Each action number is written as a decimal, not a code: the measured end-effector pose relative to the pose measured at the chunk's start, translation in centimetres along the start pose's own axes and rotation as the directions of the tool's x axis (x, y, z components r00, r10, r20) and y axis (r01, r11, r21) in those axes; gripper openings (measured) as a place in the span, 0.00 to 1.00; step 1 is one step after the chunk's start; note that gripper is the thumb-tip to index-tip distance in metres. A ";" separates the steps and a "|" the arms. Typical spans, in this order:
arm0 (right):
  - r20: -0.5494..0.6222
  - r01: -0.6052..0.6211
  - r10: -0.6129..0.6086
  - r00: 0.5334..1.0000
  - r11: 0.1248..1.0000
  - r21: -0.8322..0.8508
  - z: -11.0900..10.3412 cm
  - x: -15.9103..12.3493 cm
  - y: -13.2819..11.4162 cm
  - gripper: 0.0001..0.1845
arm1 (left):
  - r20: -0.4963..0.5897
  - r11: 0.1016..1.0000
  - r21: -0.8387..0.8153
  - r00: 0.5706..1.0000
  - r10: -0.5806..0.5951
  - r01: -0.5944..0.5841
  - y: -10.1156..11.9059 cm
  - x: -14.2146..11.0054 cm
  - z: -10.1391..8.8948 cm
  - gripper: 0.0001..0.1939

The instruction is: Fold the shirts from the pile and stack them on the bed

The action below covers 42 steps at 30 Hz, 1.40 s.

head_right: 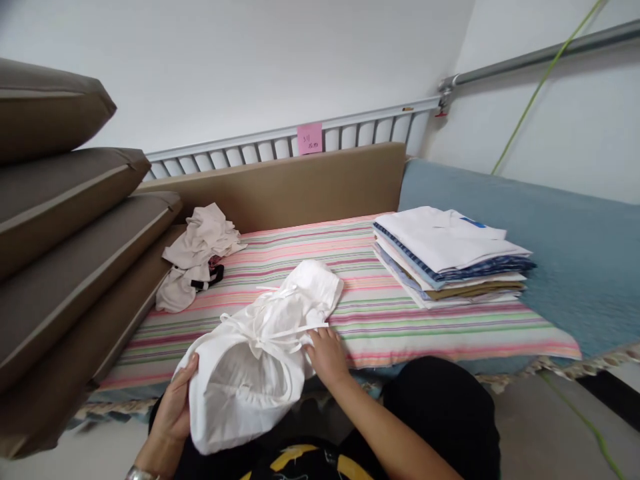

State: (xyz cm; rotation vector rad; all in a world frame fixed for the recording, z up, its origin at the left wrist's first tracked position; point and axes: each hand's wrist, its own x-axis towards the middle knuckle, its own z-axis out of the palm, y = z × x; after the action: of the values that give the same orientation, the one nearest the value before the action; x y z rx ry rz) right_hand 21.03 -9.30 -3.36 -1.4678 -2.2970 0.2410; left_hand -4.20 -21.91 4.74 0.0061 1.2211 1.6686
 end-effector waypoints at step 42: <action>0.044 -0.161 0.159 0.986 0.867 0.472 -3.4 -7.9 5.6 0.14 | 0.005 0.988 0.151 1.000 -0.024 0.023 -4.7 4.6 -5.0 0.18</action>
State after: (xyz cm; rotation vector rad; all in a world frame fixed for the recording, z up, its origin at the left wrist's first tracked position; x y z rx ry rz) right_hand 30.02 -14.18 -4.11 -1.3881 -1.9249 0.7960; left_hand -5.63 -22.34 -3.38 0.0903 1.3342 1.5513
